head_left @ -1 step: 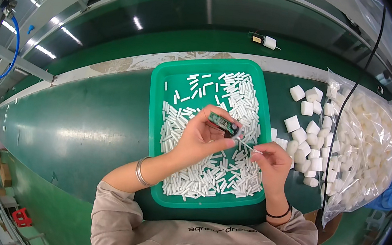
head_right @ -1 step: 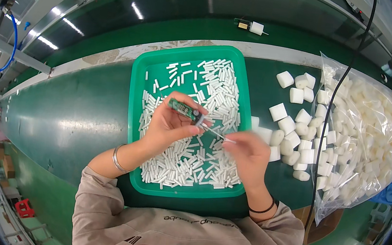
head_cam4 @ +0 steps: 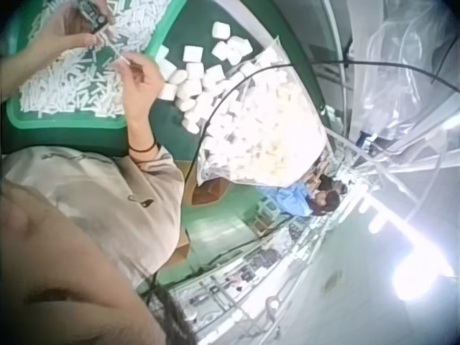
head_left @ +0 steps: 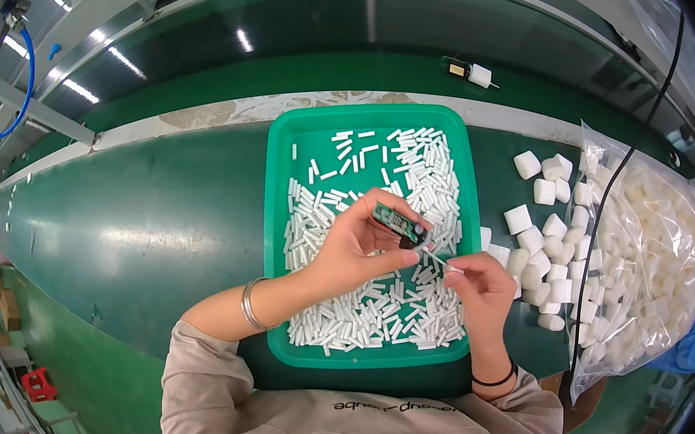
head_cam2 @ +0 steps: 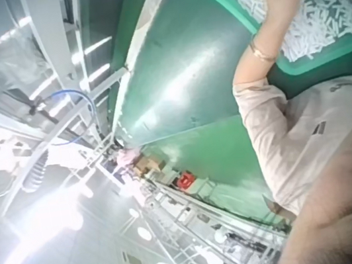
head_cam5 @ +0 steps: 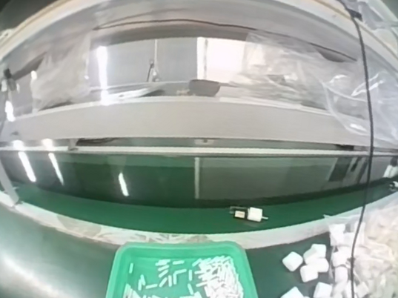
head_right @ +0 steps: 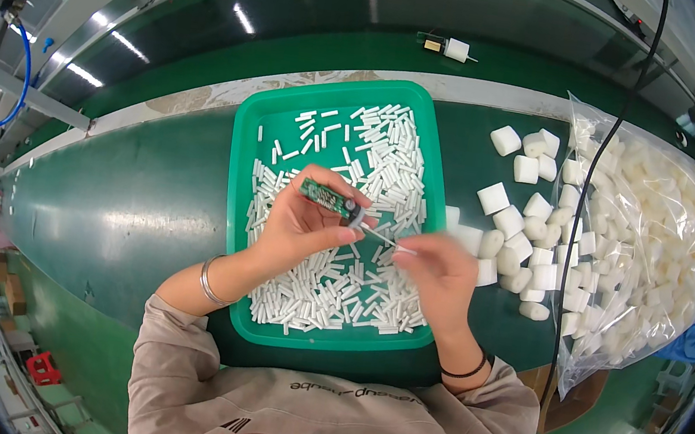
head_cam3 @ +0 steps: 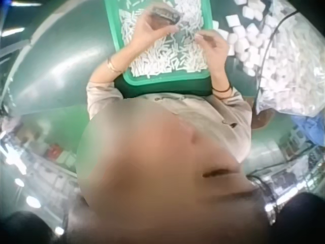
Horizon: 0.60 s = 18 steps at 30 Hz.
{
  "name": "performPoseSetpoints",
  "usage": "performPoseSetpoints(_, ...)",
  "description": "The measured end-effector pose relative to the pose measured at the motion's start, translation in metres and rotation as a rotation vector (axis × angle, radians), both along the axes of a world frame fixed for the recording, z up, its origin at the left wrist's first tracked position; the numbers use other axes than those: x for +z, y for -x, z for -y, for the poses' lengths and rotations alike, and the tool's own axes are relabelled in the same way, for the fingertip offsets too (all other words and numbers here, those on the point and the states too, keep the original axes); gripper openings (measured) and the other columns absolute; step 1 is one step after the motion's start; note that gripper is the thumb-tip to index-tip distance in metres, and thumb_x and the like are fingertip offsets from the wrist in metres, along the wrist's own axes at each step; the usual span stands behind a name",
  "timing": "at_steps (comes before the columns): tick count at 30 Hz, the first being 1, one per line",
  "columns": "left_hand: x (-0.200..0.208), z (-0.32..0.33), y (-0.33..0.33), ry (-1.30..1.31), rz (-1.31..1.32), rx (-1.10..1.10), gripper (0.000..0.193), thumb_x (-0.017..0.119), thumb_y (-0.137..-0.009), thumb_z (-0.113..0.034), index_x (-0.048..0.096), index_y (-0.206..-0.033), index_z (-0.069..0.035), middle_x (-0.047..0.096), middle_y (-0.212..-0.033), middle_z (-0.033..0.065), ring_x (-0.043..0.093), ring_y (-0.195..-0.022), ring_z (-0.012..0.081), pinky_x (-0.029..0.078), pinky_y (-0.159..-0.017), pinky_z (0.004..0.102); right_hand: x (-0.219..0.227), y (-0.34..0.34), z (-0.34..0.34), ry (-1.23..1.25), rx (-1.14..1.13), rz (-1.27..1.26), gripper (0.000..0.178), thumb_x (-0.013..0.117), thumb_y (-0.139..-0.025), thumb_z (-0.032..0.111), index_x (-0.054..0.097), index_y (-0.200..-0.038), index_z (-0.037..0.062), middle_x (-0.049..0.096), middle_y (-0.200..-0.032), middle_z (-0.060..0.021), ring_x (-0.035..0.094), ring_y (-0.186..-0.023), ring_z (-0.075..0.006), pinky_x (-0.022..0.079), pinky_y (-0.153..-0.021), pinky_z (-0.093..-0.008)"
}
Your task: The person assembles electronic components by inserting small white cylindrical parts into circuit boards and attaching plastic housings and foam buffers.
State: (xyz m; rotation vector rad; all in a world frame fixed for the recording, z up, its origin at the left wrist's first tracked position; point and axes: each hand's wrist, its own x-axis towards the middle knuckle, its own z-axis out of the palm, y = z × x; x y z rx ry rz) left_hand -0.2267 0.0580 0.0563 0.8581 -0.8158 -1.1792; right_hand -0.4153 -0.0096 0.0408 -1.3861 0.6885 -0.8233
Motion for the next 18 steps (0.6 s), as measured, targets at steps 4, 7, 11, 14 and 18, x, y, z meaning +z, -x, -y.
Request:
performPoseSetpoints(4, 0.0024, -0.0019, -0.0002, 0.055, 0.051, 0.013, 0.039, 0.06, -0.071, 0.011, 0.04, -0.102, -0.002, 0.052, -0.104, 0.0175, 0.057, -0.097, 0.0291, 0.052, -0.079, 0.0353, 0.0009, -0.0006, -0.0007, 0.024, 0.006, -0.02, 0.015, 0.065, -0.071, -0.007, 0.061, -0.084, -0.0025, 0.059, -0.081, -0.0068, 0.057, -0.073, -0.0116, 0.044, -0.064, -0.0209)
performPoseSetpoints(7, 0.0014, -0.0028, -0.0007, 0.074, -0.06, 0.044, 0.04, 0.06, -0.071, 0.012, 0.04, -0.102, -0.002, 0.052, -0.103, 0.0177, 0.057, -0.097, 0.0293, 0.053, -0.078, 0.0345, 0.001, -0.0006, -0.0005, 0.002, 0.001, -0.032, 0.014, 0.065, -0.071, -0.007, 0.061, -0.084, -0.0024, 0.059, -0.08, -0.0065, 0.057, -0.073, -0.0112, 0.044, -0.065, -0.0207)
performPoseSetpoints(11, 0.0039, -0.0029, 0.0006, 0.026, 0.07, -0.019, 0.039, 0.063, -0.07, 0.01, 0.044, -0.101, -0.004, 0.054, -0.104, 0.0118, 0.057, -0.095, 0.016, 0.051, -0.07, 0.023, -0.0013, 0.0001, 0.0002, 0.004, 0.003, -0.03, 0.014, 0.065, -0.071, -0.005, 0.062, -0.084, -0.0026, 0.059, -0.08, -0.0062, 0.056, -0.072, -0.011, 0.044, -0.064, -0.0208)
performPoseSetpoints(14, 0.0029, -0.0027, -0.0001, 0.026, 0.047, -0.032, 0.038, 0.064, -0.069, 0.009, 0.044, -0.099, -0.004, 0.054, -0.103, 0.0111, 0.056, -0.096, 0.0159, 0.051, -0.067, 0.0219, -0.0004, 0.0004, -0.0001, 0.007, -0.001, -0.052, 0.013, 0.066, -0.071, -0.004, 0.062, -0.084, -0.0028, 0.059, -0.08, -0.0061, 0.056, -0.072, -0.0109, 0.044, -0.064, -0.0207)
performPoseSetpoints(18, -0.0003, -0.0034, -0.001, 0.049, 0.088, -0.058, 0.035, 0.065, -0.069, 0.007, 0.047, -0.097, -0.005, 0.055, -0.103, 0.0081, 0.056, -0.097, 0.0151, 0.051, -0.067, 0.0218, 0.0018, -0.0005, -0.0007, 0.002, -0.012, -0.083, 0.013, 0.066, -0.072, -0.004, 0.061, -0.084, -0.003, 0.059, -0.08, -0.006, 0.056, -0.073, -0.0107, 0.043, -0.065, -0.0206)
